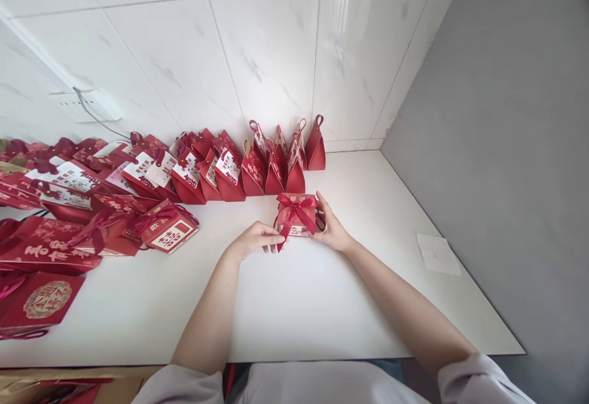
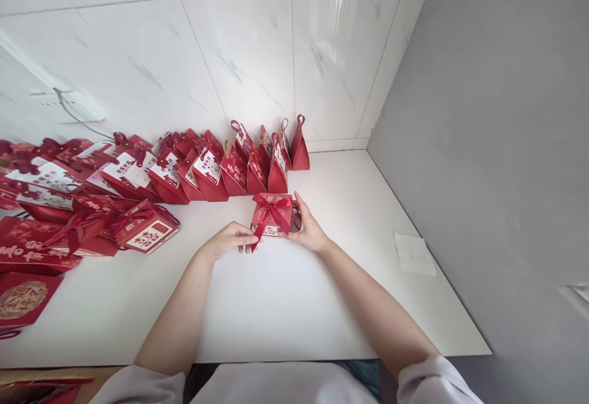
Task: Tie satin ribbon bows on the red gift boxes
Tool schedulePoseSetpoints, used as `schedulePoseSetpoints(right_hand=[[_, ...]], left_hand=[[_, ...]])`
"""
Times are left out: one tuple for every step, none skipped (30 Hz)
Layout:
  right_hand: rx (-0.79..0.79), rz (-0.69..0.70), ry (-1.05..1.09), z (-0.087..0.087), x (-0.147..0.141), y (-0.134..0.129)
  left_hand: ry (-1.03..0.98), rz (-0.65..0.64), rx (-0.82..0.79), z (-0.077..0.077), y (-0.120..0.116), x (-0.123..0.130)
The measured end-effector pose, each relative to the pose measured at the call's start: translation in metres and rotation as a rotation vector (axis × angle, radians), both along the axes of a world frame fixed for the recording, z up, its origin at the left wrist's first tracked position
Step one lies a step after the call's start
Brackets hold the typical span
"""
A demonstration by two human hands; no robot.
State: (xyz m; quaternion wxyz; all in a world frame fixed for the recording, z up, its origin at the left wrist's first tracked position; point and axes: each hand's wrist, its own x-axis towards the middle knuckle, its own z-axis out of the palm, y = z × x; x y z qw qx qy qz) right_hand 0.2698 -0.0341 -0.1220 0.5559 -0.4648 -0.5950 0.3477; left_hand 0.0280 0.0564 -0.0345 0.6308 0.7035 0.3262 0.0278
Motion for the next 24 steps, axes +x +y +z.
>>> schedulePoseSetpoints(right_hand=[[0.002, 0.002, -0.004, 0.0, 0.0, 0.0], [0.0, 0.011, -0.008, 0.001, 0.001, 0.0], [-0.002, 0.022, -0.011, 0.001, 0.001, 0.001], [-0.005, 0.036, -0.013, 0.001, 0.001, 0.001], [-0.009, 0.05, -0.016, 0.001, 0.001, 0.001], [-0.012, 0.06, -0.021, 0.001, 0.001, 0.002], [-0.013, 0.064, -0.028, 0.001, 0.001, 0.002], [-0.013, 0.063, -0.037, 0.002, 0.001, 0.002], [-0.011, 0.057, -0.047, 0.002, 0.001, 0.002], [-0.007, 0.048, -0.059, 0.003, 0.001, 0.001], [-0.004, 0.031, -0.075, 0.003, 0.001, 0.0], [-0.003, 0.009, -0.1, 0.004, 0.001, -0.001], [-0.001, -0.019, -0.136, 0.006, 0.001, -0.002], [0.002, -0.051, -0.178, 0.007, 0.0, -0.003], [0.005, -0.083, -0.224, 0.008, 0.0, -0.004], [0.007, -0.11, -0.27, 0.01, 0.0, -0.006], [0.011, -0.129, -0.309, 0.012, -0.001, -0.007], [0.016, -0.139, -0.339, 0.014, -0.001, -0.007], [0.018, -0.142, -0.36, 0.015, -0.001, -0.008], [0.022, -0.141, -0.375, 0.016, -0.001, -0.008], [0.026, -0.141, -0.385, 0.017, -0.001, -0.009], [0.033, -0.143, -0.39, 0.018, 0.0, -0.009], [0.042, -0.147, -0.39, 0.018, 0.001, -0.009], [0.055, -0.151, -0.387, 0.018, 0.001, -0.009]], left_hand=[[0.023, -0.007, -0.001, -0.003, 0.002, 0.0], [0.038, -0.01, -0.001, -0.007, 0.003, -0.001], [0.048, -0.01, 0.002, -0.01, 0.005, -0.001], [0.055, -0.009, 0.006, -0.013, 0.006, -0.001], [0.064, -0.005, 0.012, -0.015, 0.007, 0.0], [0.073, 0.0, 0.018, -0.018, 0.008, 0.001], [0.083, 0.007, 0.024, -0.02, 0.009, 0.001], [0.09, 0.015, 0.028, -0.022, 0.009, 0.002], [0.096, 0.022, 0.029, -0.023, 0.01, 0.002], [0.098, 0.027, 0.028, -0.024, 0.011, 0.002], [0.1, 0.029, 0.026, -0.025, 0.011, 0.002], [0.101, 0.029, 0.024, -0.025, 0.012, 0.002], [0.101, 0.03, 0.023, -0.026, 0.012, 0.001], [0.102, 0.034, 0.024, -0.026, 0.012, 0.001], [0.104, 0.043, 0.03, -0.027, 0.012, 0.001], [0.108, 0.057, 0.041, -0.027, 0.011, 0.001], [0.113, 0.075, 0.059, -0.028, 0.011, 0.002], [0.119, 0.096, 0.082, -0.03, 0.011, 0.003], [0.127, 0.118, 0.11, -0.031, 0.01, 0.005], [0.135, 0.142, 0.143, -0.033, 0.01, 0.007], [0.142, 0.167, 0.182, -0.034, 0.009, 0.008], [0.147, 0.195, 0.225, -0.035, 0.008, 0.01], [0.153, 0.228, 0.269, -0.035, 0.007, 0.011], [0.162, 0.268, 0.328, -0.034, 0.006, 0.011]])
